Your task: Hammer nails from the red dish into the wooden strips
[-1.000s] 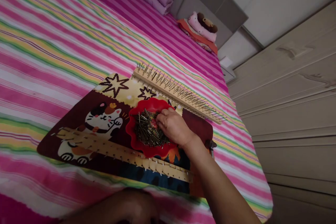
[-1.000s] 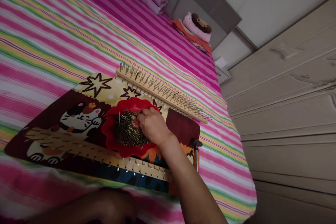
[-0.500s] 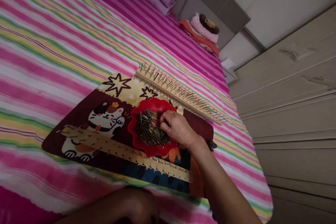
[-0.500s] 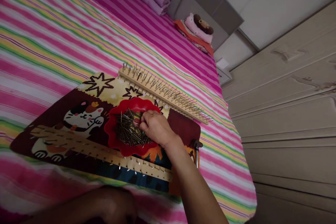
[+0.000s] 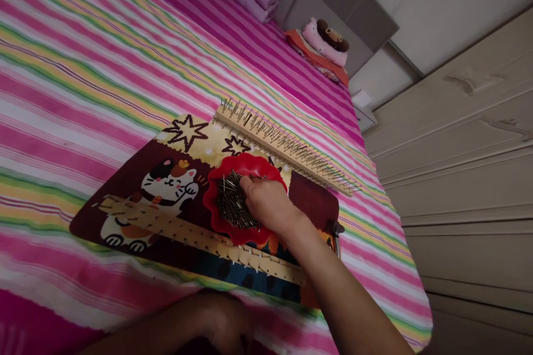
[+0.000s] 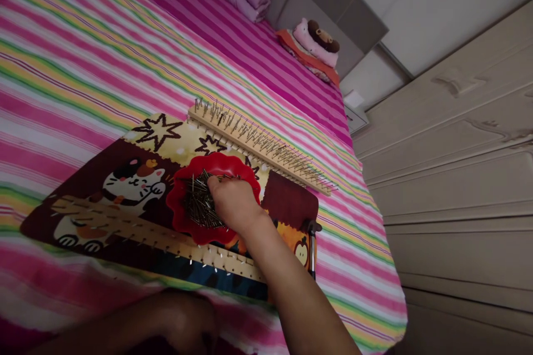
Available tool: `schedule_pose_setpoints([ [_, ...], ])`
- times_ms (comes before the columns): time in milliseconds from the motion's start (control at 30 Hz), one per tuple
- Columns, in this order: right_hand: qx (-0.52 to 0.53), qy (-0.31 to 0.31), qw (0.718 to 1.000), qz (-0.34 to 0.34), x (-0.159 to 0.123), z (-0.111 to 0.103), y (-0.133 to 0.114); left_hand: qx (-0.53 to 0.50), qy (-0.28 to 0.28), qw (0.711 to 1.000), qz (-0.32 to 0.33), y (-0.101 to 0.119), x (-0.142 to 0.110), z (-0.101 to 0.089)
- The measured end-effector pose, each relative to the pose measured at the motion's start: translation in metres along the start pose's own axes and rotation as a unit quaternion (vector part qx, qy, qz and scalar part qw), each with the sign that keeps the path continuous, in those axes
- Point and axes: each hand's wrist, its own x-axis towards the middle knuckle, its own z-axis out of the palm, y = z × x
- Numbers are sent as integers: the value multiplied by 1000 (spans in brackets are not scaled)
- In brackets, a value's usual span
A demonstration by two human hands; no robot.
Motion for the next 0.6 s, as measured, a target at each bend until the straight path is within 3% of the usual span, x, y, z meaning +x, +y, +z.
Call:
schedule_pose_setpoints([
  [100,43,2,999,14,-1,5,3,40,-40,998,-10,10,-5,-8],
  [167,164,53,983,57,-7,9,11,36,-38,999,-8,17,-11,-12],
  [233,336,138,925,111,-17,11,19,-20,-38,999,-17,23,-18,-15],
  [333,553,218,786,169,-39,8,25,-201,-32,978,-38,33,-35,-15],
  [400,648,216,704,193,-57,2,23,-304,46,952,-18,45,-49,-15],
  [467,709,205,642,207,-78,-3,15,-357,170,918,24,63,-65,-18],
  [533,739,198,611,203,-100,-4,1,-394,285,871,64,83,-80,-22],
  [600,743,193,613,189,-122,0,-17,-417,412,807,78,103,-91,-25],
])
